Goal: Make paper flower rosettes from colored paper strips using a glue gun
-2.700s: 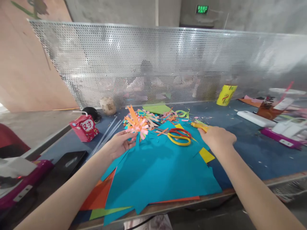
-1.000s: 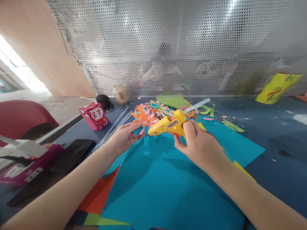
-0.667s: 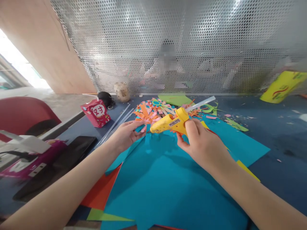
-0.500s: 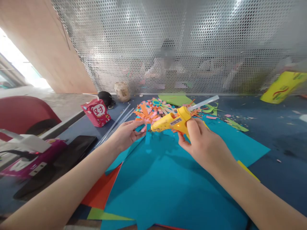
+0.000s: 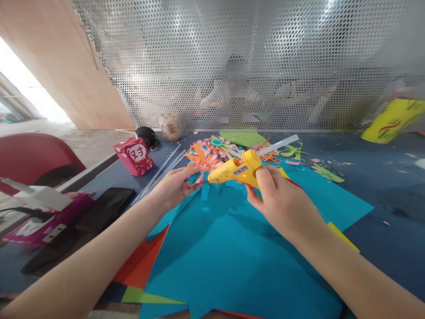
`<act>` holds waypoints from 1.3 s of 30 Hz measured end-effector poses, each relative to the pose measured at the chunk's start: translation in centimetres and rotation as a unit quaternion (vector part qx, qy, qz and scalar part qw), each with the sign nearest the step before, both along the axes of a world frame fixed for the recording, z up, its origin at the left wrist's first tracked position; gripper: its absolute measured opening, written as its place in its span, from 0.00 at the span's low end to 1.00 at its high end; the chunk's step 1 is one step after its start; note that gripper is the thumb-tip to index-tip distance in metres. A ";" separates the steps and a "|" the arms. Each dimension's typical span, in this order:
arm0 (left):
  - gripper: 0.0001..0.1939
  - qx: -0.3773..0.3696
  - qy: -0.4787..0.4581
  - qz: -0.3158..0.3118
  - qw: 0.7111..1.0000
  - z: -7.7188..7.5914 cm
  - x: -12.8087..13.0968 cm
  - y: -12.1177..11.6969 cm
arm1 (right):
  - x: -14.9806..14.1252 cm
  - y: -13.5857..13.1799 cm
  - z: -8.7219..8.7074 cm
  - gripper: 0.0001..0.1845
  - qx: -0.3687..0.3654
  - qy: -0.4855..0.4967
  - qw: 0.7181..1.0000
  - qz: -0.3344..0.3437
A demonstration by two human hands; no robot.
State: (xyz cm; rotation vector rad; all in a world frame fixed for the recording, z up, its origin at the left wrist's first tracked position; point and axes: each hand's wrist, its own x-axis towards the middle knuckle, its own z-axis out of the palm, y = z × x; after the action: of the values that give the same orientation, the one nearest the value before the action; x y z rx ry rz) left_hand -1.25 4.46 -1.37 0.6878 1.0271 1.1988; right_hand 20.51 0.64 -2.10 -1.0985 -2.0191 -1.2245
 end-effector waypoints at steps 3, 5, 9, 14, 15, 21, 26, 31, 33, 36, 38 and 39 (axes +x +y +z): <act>0.02 0.005 -0.005 -0.001 1.000 -0.1 -0.1 0.1 | 0.1 -0.1 0.1 0.10 -0.004 -0.003 1.000 0.003; 0.03 0.009 -0.009 0.001 1.000 -0.2 -0.2 0.1 | 0.1 -0.1 0.1 0.09 -0.008 -0.004 1.000 0.003; 0.03 0.012 -0.013 0.002 1.000 -0.1 -0.3 0.1 | 0.2 -0.2 0.2 0.08 -0.022 0.009 1.000 0.007; 0.04 0.009 -0.012 0.000 1.000 -0.1 -0.3 0.2 | 0.3 -0.1 0.1 0.08 -0.028 0.024 0.999 0.002; 0.03 0.008 -0.011 0.000 1.000 -0.1 -0.3 0.2 | 0.4 -0.1 0.0 0.07 -0.028 0.026 0.999 0.000; 0.02 0.004 -0.003 -0.015 1.000 -0.3 -0.1 0.2 | 0.3 -0.1 0.0 0.07 -0.029 0.024 0.999 0.003; 0.02 0.003 0.006 -0.019 1.000 -0.3 -0.1 0.1 | 0.0 -0.3 0.1 0.06 -0.033 0.025 0.999 0.004; 0.02 0.004 0.009 -0.009 1.000 -0.2 -0.1 0.1 | -0.1 -0.5 0.1 0.05 -0.031 0.021 0.999 0.004; 0.02 0.006 0.010 -0.009 1.000 -0.2 -0.1 0.1 | 0.0 -0.4 0.1 0.05 -0.033 0.021 0.999 0.005; 0.02 0.010 0.010 -0.020 1.000 -0.1 -0.1 0.0 | 0.0 -0.3 0.1 0.05 -0.037 0.026 0.999 0.005; 0.02 0.014 0.009 -0.031 0.999 -0.1 0.0 -0.2 | 0.1 -0.3 0.1 0.05 -0.037 0.028 0.999 0.005; 0.03 0.016 0.009 -0.036 0.999 0.0 0.0 -0.2 | 0.1 -0.2 0.1 0.05 -0.035 0.029 0.999 0.004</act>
State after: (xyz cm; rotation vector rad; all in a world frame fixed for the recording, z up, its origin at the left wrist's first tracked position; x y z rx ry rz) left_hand -1.23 4.23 -1.42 0.7553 0.9920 1.1503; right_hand 20.57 0.41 -1.97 -1.1445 -2.0339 -1.1126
